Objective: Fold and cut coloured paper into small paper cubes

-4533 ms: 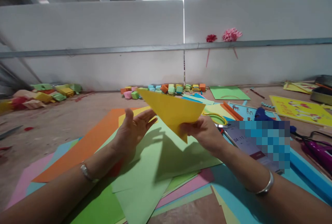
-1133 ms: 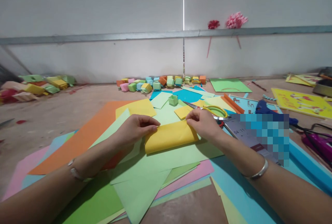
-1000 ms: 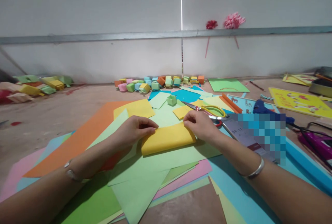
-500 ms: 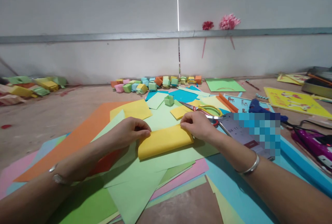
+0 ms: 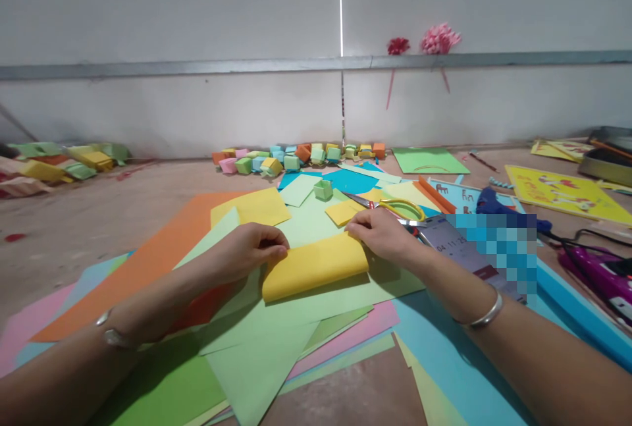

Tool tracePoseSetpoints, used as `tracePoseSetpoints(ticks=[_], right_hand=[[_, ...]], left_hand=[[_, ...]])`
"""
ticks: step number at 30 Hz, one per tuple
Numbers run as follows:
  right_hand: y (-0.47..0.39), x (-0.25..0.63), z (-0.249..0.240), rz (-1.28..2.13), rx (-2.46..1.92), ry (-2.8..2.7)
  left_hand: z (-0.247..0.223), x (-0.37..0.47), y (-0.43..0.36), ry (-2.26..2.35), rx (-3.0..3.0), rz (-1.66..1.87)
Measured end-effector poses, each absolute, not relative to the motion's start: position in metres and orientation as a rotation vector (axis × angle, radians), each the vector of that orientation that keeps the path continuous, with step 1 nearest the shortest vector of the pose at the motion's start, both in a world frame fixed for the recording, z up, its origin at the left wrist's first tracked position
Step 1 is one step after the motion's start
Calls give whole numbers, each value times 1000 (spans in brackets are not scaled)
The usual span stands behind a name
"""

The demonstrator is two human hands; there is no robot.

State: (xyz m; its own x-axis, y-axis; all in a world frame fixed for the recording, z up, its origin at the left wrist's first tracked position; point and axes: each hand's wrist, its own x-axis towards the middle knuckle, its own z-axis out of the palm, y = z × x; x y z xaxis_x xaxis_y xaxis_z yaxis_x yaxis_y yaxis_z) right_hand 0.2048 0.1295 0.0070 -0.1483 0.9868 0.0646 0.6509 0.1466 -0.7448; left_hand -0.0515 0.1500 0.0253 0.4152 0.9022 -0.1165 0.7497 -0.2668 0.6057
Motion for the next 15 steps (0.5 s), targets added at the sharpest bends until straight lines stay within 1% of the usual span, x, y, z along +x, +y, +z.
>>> tracePoseSetpoints(ticks=[7, 15], right_hand=[[129, 208, 11, 812, -1565, -1892], [130, 208, 9, 641, -1575, -2068]], left_hand=[[26, -50, 149, 1384, 2100, 345], [28, -52, 147, 1351, 2109, 317]])
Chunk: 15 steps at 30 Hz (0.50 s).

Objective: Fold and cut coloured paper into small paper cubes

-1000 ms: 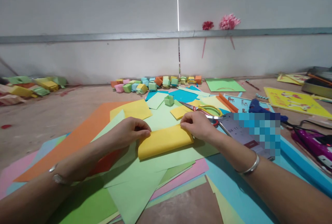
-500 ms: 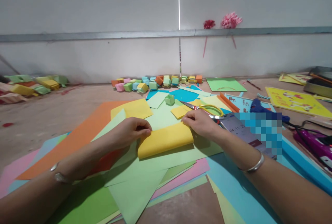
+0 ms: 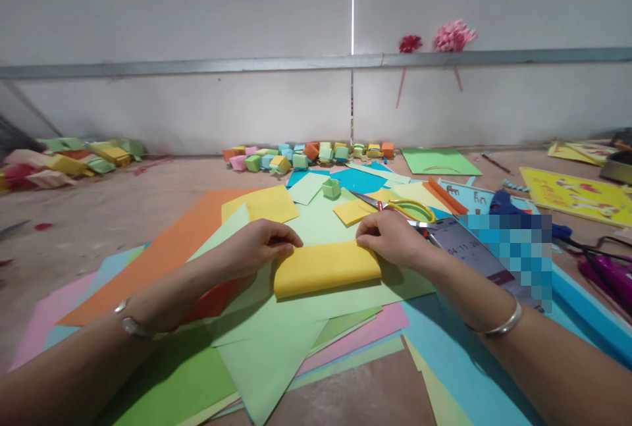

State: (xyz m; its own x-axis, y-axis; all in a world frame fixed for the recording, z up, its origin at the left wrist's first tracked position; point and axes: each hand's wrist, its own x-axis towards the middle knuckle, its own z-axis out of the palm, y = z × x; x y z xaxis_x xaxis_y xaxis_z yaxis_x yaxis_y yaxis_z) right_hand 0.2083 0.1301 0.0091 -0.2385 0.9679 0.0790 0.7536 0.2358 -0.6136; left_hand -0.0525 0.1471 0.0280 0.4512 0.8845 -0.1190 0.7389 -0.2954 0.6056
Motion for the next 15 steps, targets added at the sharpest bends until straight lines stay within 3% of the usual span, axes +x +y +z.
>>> tracePoseSetpoints(ticks=[15], right_hand=[[126, 200, 4, 382, -1624, -2164]], left_hand=[[13, -51, 149, 1310, 2377, 356]])
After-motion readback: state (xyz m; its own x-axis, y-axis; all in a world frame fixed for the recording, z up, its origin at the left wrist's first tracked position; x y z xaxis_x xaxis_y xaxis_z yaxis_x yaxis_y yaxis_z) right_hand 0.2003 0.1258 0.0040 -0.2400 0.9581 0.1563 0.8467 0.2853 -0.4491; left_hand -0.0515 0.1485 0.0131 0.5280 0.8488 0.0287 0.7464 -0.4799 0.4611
